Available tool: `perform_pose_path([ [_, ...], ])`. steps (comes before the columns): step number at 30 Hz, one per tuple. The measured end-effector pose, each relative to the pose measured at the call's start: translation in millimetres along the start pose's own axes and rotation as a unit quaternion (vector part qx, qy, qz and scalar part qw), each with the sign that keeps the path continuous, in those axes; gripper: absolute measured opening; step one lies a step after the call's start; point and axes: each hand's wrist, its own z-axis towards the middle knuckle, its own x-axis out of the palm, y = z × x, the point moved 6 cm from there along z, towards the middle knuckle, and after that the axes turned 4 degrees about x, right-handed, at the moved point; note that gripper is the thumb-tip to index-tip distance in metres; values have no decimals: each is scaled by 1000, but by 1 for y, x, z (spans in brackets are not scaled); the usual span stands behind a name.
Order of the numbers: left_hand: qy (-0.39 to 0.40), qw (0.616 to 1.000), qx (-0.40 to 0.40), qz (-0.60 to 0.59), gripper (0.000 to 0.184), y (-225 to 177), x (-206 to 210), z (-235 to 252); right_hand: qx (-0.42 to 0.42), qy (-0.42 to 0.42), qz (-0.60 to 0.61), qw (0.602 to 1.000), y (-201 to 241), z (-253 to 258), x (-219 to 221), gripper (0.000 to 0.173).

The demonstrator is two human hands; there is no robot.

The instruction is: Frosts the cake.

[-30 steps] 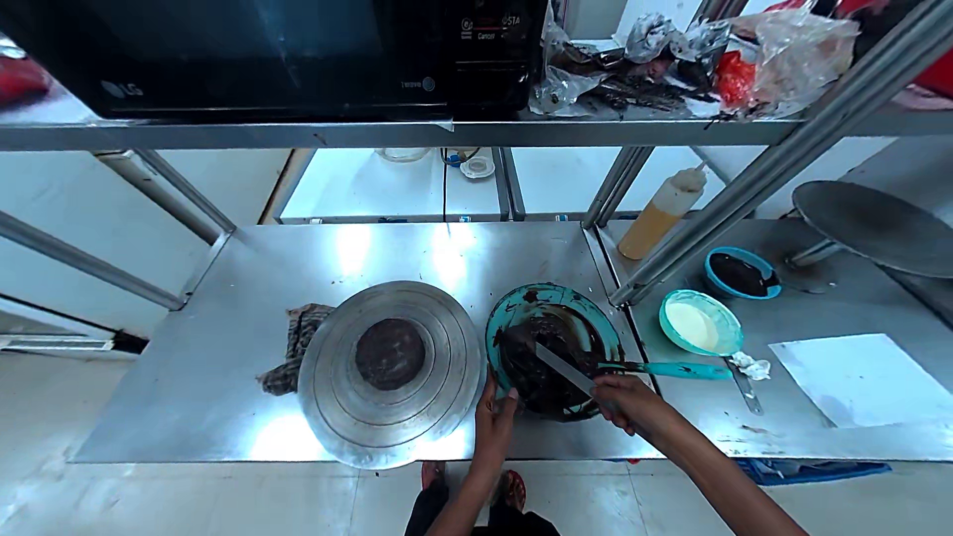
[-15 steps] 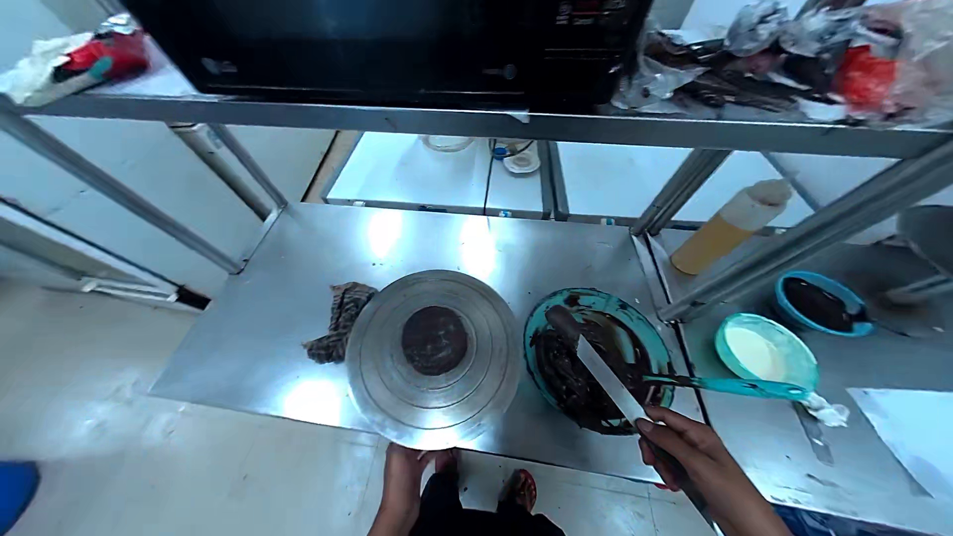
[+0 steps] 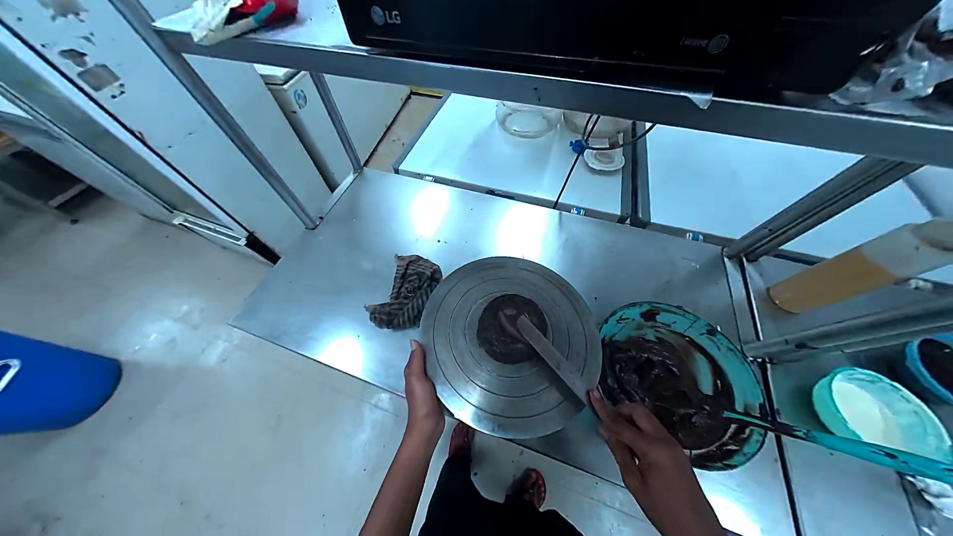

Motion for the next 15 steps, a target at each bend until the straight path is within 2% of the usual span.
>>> perform_pose_path([
  [3, 5, 999, 31, 16, 50, 4, 0, 6, 20, 71, -15, 997, 1, -14, -21, 41],
  [8, 9, 1000, 24, 18, 50, 3, 1, 12, 81, 192, 145, 967, -10, -17, -84, 40],
  [10, 11, 1000, 19, 19, 49, 1, 1, 12, 67, 178, 180, 965, -8, -9, -78, 40],
  [12, 12, 1000, 16, 22, 50, 1, 2, 11, 40, 114, 178, 977, -4, 2, -53, 40],
  [15, 14, 999, 24, 42, 53, 4, -1, 8, 70, 106, 187, 974, 7, 10, -20, 41],
])
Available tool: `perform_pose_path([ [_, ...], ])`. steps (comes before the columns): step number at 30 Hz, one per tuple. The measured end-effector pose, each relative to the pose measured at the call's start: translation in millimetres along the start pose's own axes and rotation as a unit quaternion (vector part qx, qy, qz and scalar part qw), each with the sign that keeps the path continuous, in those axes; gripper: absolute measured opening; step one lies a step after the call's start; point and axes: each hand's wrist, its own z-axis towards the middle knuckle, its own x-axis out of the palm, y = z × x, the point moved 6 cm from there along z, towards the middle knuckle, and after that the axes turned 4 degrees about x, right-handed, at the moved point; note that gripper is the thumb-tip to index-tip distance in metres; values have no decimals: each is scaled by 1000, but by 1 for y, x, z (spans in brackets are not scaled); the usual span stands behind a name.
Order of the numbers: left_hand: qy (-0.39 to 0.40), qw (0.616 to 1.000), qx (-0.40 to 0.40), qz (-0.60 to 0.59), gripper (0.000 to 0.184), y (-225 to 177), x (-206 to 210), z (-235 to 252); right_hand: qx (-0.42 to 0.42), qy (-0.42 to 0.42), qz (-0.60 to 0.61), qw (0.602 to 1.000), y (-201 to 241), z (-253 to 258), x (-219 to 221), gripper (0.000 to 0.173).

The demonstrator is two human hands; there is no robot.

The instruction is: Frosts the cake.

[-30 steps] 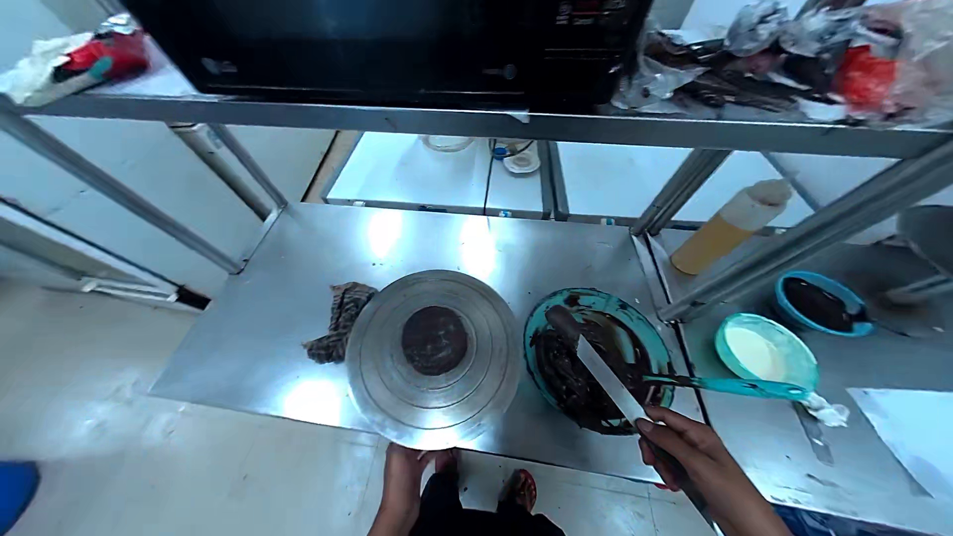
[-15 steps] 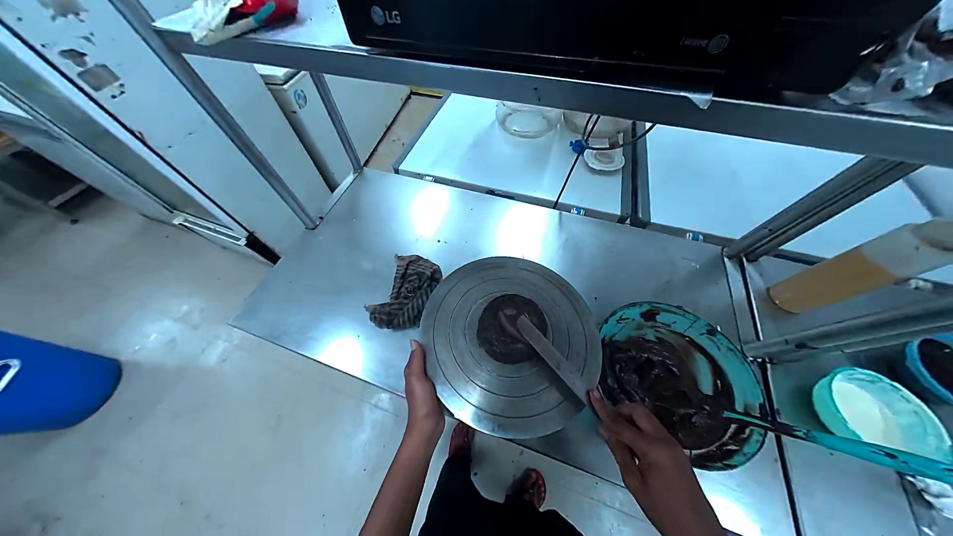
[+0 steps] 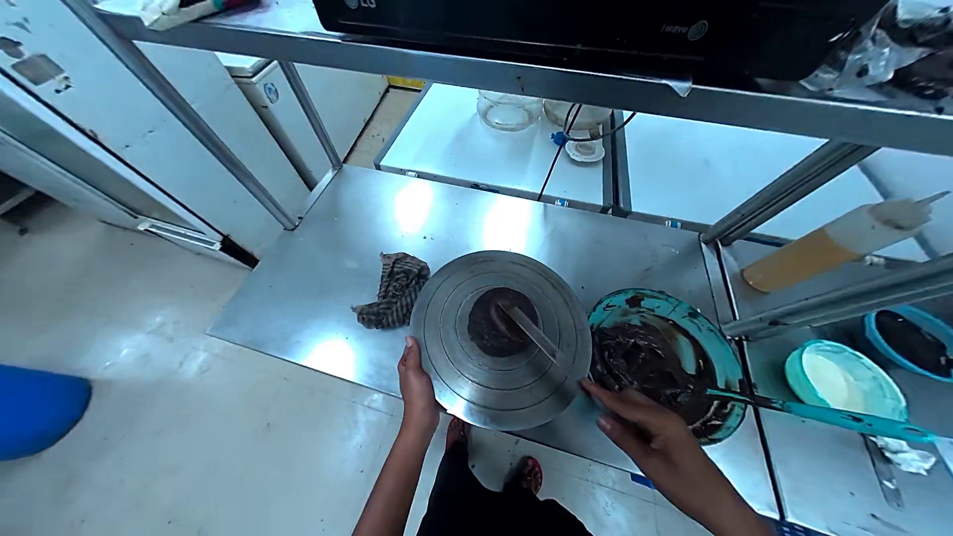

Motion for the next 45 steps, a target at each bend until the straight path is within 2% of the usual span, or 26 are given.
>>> perform_pose_path([
  [2, -7, 1000, 5, 8, 53, 3, -3, -7, -1, 2, -3, 1000, 4, -3, 13, 39],
  [5, -25, 999, 19, 20, 49, 9, -6, -30, -108, -77, -200, 971, 19, -4, 9, 40],
  [6, -18, 999, 23, 24, 47, 12, -8, -39, -118, -94, -235, 960, 22, -3, 4, 41],
  [8, 29, 998, 31, 38, 41, 23, -14, -58, -88, -80, -212, 970, 17, 1, -6, 41],
  [10, 102, 993, 38, 42, 38, 37, -20, -72, -43, -34, -94, 994, 10, -3, -3, 38],
  [11, 135, 989, 34, 42, 36, 43, -21, -77, -41, -28, -77, 996, 12, -5, 0, 37],
  [13, 163, 986, 16, 29, 34, 52, -21, -84, -91, -71, -188, 975, 24, -5, 0, 40],
  [15, 147, 989, 1, 9, 36, 51, -17, -84, -102, -92, -248, 959, 26, 1, -9, 41],
  [19, 75, 997, -8, 0, 35, 33, -8, -77, -30, -13, -86, 996, 10, 1, -10, 39],
  [20, 61, 998, -12, -6, 35, 31, -7, -77, -31, -9, -83, 996, 12, 0, -5, 38],
  [23, 29, 999, -26, -19, 37, 30, -3, -76, -122, -88, -236, 960, 20, 10, -6, 40],
  [24, 22, 999, -24, -18, 38, 30, -2, -76, -127, -94, -248, 956, 16, 16, -11, 41],
  [26, 8, 1000, -20, -7, 37, 28, 0, -77, -94, -67, -193, 974, 2, 25, -20, 39],
  [28, -1, 1000, -21, 0, 38, 29, 0, -81, -24, -4, -61, 998, -6, 22, -17, 40],
  [30, 1, 1000, -21, 4, 39, 33, 1, -86, 41, 54, 70, 995, -6, 17, -6, 40],
  [31, 1, 1000, -21, 4, 38, 35, 2, -89, 45, 65, 92, 993, -3, 14, -1, 40],
  [33, 6, 1000, -22, -4, 37, 40, 4, -95, -17, 33, -12, 999, 4, 12, 5, 39],
  [35, 8, 1000, -20, -6, 36, 41, 4, -99, -110, -39, -188, 975, 14, 17, 0, 39],
  [36, 9, 1000, -15, -6, 36, 39, 3, -101, -136, -56, -233, 961, 16, 21, -6, 41],
  [38, 5, 1000, 1, 1, 34, 33, 0, -105, -137, -44, -219, 965, 6, 30, -16, 40],
  [41, -10, 1000, 12, 19, 30, 30, -6, -108, -52, 51, -31, 997, -8, 28, -12, 39],
  [42, -14, 1000, 11, 22, 28, 30, -6, -108, -50, 57, -23, 997, -7, 25, -7, 38],
  [45, -28, 999, 5, 17, 27, 30, -8, -100, -151, -33, -205, 966, 7, 19, -2, 41],
])
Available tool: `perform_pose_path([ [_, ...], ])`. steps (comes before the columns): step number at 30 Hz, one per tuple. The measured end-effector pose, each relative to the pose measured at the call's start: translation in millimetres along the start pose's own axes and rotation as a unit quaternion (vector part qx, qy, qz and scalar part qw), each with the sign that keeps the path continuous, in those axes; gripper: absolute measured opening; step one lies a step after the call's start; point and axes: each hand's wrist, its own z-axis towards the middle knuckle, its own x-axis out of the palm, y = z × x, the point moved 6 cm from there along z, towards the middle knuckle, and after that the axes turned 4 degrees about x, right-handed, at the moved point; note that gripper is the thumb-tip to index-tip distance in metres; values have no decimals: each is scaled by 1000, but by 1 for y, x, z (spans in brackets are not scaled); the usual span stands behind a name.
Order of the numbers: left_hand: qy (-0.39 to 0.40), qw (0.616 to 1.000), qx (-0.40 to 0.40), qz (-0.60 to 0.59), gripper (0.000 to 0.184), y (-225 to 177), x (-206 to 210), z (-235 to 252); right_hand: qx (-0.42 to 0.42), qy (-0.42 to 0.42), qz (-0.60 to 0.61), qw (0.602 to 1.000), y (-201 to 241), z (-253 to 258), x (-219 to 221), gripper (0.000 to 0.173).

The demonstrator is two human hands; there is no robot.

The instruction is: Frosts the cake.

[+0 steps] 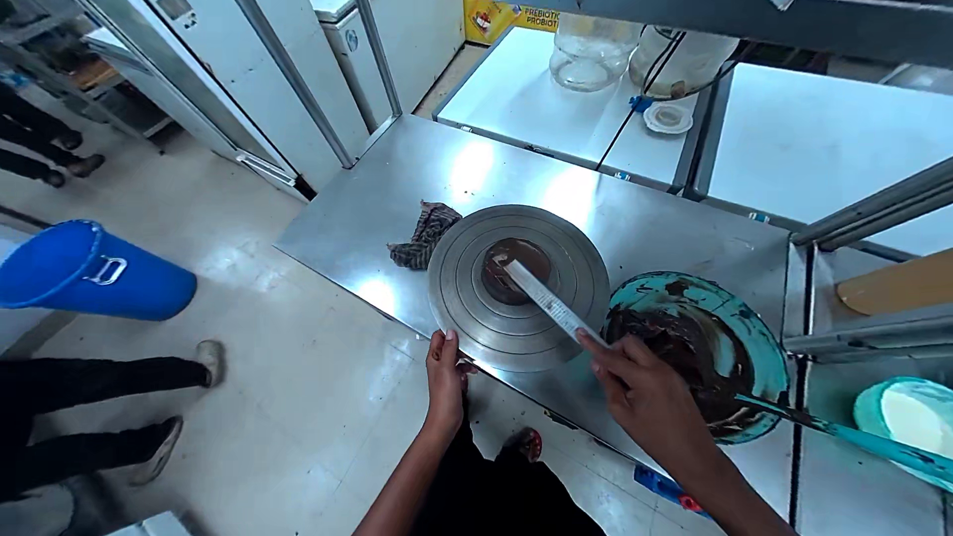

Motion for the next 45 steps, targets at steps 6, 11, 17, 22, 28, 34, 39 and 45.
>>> perform_pose_path([
  [6, 3, 1000, 16, 17, 40, -25, 8, 44, 75, 10, 124, 989, 7, -14, 8, 38],
  [11, 22, 999, 12, 35, 41, -36, 12, 71, 40, -77, -107, 990, 35, -11, 6, 42],
  [17, 57, 998, 12, 29, 37, -37, 9, 96, 127, -52, 125, 983, 41, -31, 27, 36],
  [22, 46, 999, 21, 5, 37, -27, 4, 84, 113, -106, -106, 982, 46, -22, 16, 39],
  [28, 141, 989, 54, 5, 26, -2, -14, 48, 141, -65, 107, 982, 54, -37, 34, 35],
  [34, 219, 976, 19, -6, 31, 5, -18, 46, 135, -93, -52, 985, 35, -26, 13, 38],
  [39, 129, 991, 21, 24, 40, -19, -17, 72, 116, -65, 62, 989, 51, -34, 34, 36],
  [45, 100, 994, 13, 39, 39, -30, -14, 81, 125, -86, -23, 988, 31, -27, 11, 39],
])
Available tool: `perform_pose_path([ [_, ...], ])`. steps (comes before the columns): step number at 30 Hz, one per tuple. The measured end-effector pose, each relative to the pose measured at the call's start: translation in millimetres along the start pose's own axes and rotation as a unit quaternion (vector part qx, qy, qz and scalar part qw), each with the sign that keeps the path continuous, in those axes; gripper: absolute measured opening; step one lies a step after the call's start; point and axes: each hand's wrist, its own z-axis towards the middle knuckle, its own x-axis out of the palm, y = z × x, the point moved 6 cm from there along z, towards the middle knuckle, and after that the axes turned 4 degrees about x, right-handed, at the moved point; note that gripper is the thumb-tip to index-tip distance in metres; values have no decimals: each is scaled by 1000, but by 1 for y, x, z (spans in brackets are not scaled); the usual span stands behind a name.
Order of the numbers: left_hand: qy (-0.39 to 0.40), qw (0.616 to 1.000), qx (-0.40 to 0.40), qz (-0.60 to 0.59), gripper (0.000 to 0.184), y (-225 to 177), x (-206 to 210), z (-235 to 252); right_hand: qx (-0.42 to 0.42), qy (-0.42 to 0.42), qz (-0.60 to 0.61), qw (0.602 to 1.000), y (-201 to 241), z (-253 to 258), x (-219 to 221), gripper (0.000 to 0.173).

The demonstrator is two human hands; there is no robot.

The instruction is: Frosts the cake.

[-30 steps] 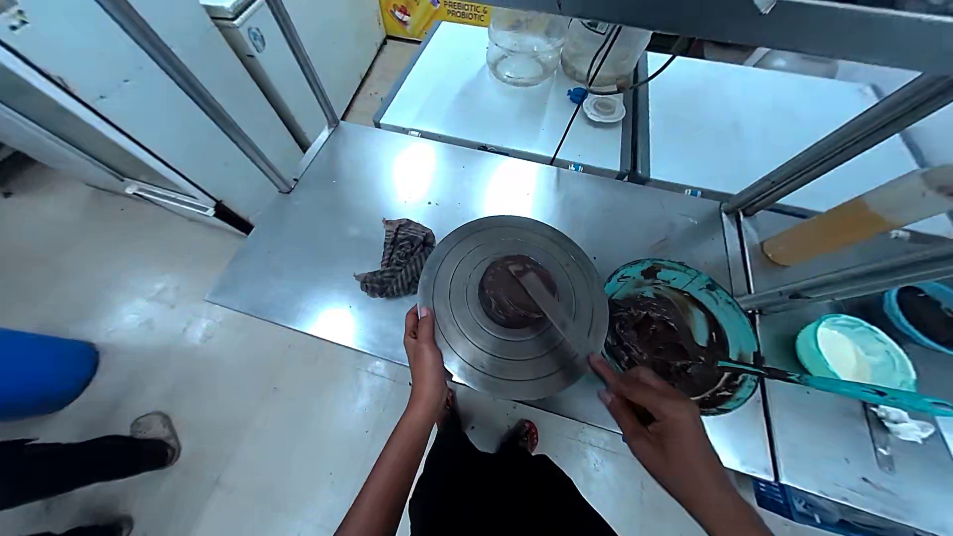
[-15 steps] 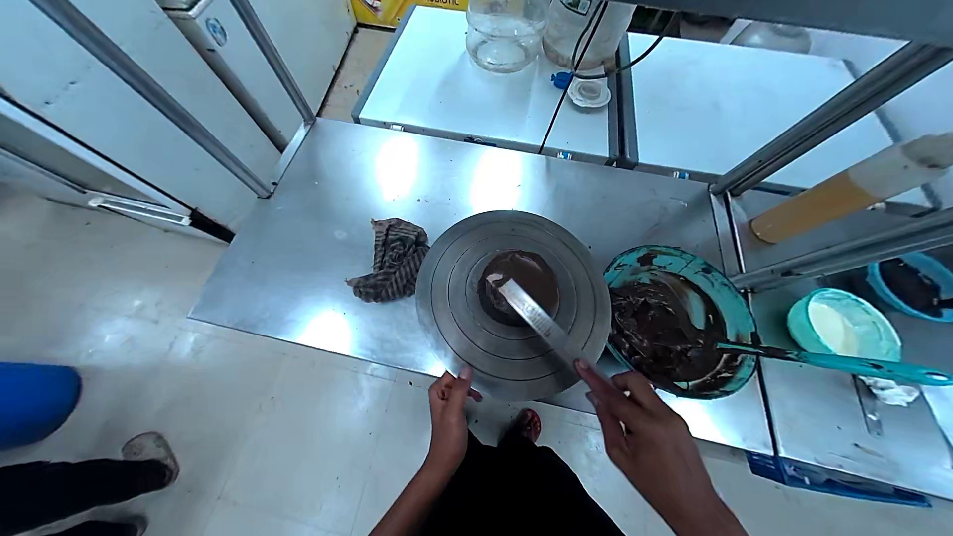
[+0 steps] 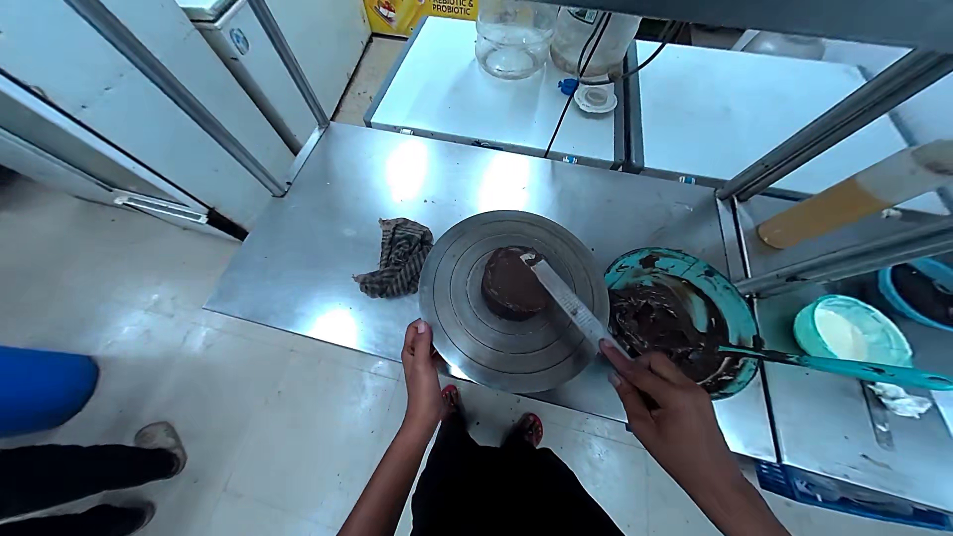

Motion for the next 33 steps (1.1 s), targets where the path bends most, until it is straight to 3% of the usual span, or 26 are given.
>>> perform_pose_path([
  [2, -16, 1000, -7, -13, 35, 3, 3, -3, 18, 38, 104, 994, 2, -8, 9, 37],
  [6, -36, 998, -15, -38, 29, 12, 12, -22, -41, -20, -63, 997, 9, -2, 2, 40],
  [8, -24, 999, 0, -39, 25, 19, 15, -37, -25, -14, -60, 998, 1, 6, -5, 40],
  [12, 103, 994, 33, -35, 23, 38, 17, -59, 34, 68, 146, 986, 2, -11, 10, 36],
  [14, 162, 986, 13, -36, 25, 44, 18, -64, -12, 27, 45, 999, 12, -12, 11, 38],
  [17, 117, 992, -30, -38, 31, 38, 16, -54, -44, -19, -67, 997, 8, 4, -1, 40],
  [21, 22, 999, -31, -26, 34, 19, 10, -31, 19, 43, 93, 995, 6, -5, 8, 36],
  [25, -22, 999, -8, -42, 23, 18, 16, -41, -48, -17, -66, 997, 23, -3, 10, 42],
  [27, 34, 998, 17, -48, 18, 27, 21, -56, -36, -14, -73, 997, 11, 4, 1, 42],
  [31, 249, 968, 13, -38, 29, 48, 29, -77, 43, 53, 122, 990, 8, -12, 10, 36],
  [33, 264, 963, -29, -43, 33, 51, 31, -77, 9, 30, 52, 998, 20, -15, 14, 37],
])
